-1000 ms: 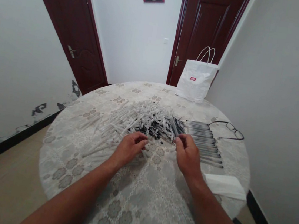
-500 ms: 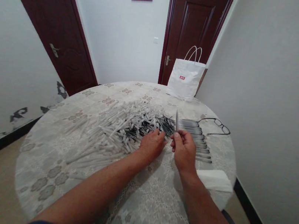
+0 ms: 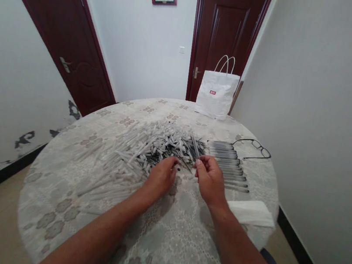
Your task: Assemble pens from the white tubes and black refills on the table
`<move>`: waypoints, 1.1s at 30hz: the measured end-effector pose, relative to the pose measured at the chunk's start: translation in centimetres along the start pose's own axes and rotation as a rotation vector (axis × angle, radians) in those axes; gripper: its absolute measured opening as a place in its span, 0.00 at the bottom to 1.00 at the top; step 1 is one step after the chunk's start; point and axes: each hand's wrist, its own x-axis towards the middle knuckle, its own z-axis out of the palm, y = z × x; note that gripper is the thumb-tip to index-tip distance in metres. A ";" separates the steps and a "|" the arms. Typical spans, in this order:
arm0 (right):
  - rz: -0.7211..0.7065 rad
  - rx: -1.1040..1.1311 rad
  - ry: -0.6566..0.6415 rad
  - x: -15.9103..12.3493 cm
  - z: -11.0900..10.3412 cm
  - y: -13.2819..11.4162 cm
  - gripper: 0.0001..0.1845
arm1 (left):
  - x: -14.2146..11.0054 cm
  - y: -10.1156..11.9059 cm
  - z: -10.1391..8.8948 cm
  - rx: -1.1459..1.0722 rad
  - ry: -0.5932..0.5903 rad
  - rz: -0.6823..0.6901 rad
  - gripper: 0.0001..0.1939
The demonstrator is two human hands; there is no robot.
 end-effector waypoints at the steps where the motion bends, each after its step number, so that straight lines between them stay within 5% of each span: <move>1: -0.017 -0.047 -0.034 -0.2 0.1 -0.1 0.14 | -0.6 -0.4 -1.0 -0.194 0.049 -0.068 0.16; 5: -0.126 -0.231 -0.213 -1.3 0.7 -0.7 0.09 | -2.5 -1.3 -4.8 -0.904 0.138 -0.361 0.18; 9: -0.241 -0.328 -0.377 -2.6 1.3 -1.2 0.08 | -3.3 -1.8 -6.7 -1.181 0.260 -0.368 0.18; 15: -0.291 -0.422 -0.436 -2.9 1.6 -0.9 0.08 | -3.1 -2.7 -6.6 -1.209 0.334 -0.339 0.23; 33: -0.350 -0.503 -0.461 -2.9 1.7 -0.3 0.09 | -3.5 -2.6 -5.4 -1.354 0.231 -0.364 0.15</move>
